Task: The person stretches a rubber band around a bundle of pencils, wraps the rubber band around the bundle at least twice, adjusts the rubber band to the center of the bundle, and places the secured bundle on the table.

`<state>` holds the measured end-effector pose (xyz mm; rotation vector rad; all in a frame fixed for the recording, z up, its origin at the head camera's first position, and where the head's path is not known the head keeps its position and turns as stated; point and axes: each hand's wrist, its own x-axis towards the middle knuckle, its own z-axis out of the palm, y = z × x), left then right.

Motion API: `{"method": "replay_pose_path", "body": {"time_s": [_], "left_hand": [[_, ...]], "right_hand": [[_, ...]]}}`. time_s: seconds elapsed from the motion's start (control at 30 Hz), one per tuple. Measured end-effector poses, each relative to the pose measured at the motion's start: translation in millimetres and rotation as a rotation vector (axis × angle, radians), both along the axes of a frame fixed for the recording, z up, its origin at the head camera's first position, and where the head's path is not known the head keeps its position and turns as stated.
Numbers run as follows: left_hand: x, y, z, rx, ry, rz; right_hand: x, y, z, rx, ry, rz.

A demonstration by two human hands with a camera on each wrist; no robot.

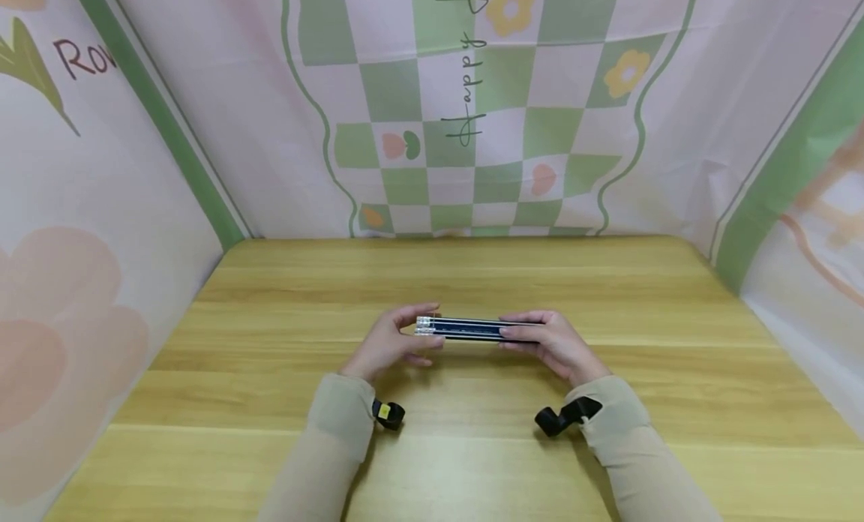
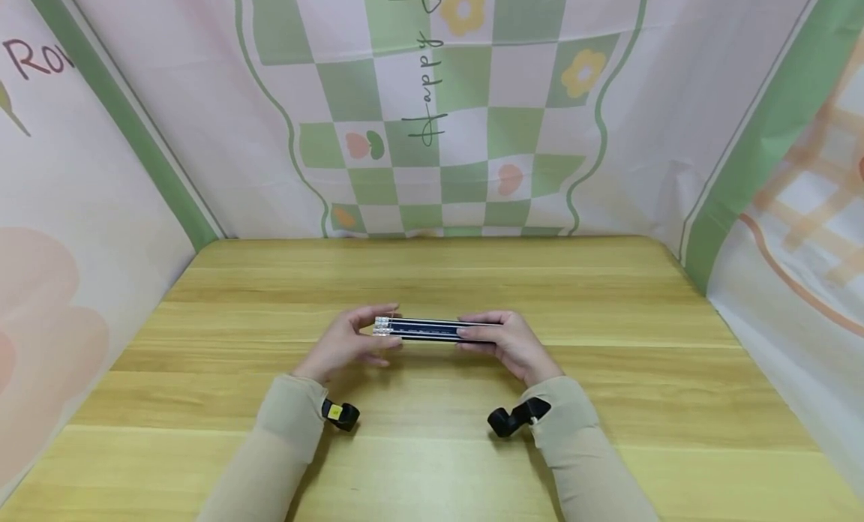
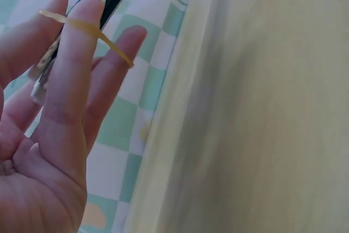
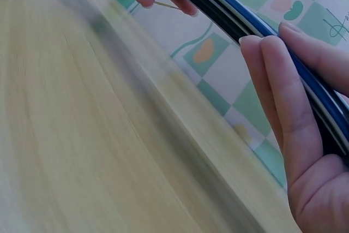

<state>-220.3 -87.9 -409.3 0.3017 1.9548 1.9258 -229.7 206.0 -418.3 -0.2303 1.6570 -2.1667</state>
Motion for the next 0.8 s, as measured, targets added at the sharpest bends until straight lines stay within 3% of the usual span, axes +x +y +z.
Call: {"method": "replay_pose_path", "body": {"time_s": [0.37,0.57,0.8], "left_hand": [[-0.9,8.4,-4.5,0.095,-0.077,0.009],[-1.2,14.0,-8.7,0.147,-0.128,0.068],[2.6,22.1,-9.7,0.099,-0.122,0.053]], "right_hand": [[3.3,-5,3.6,0.007,0.002,-0.021],[7.1,-8,5.2,-0.052,0.004,-0.044],[10.7,-15,7.6,-0.095,0.005,-0.139]]}}
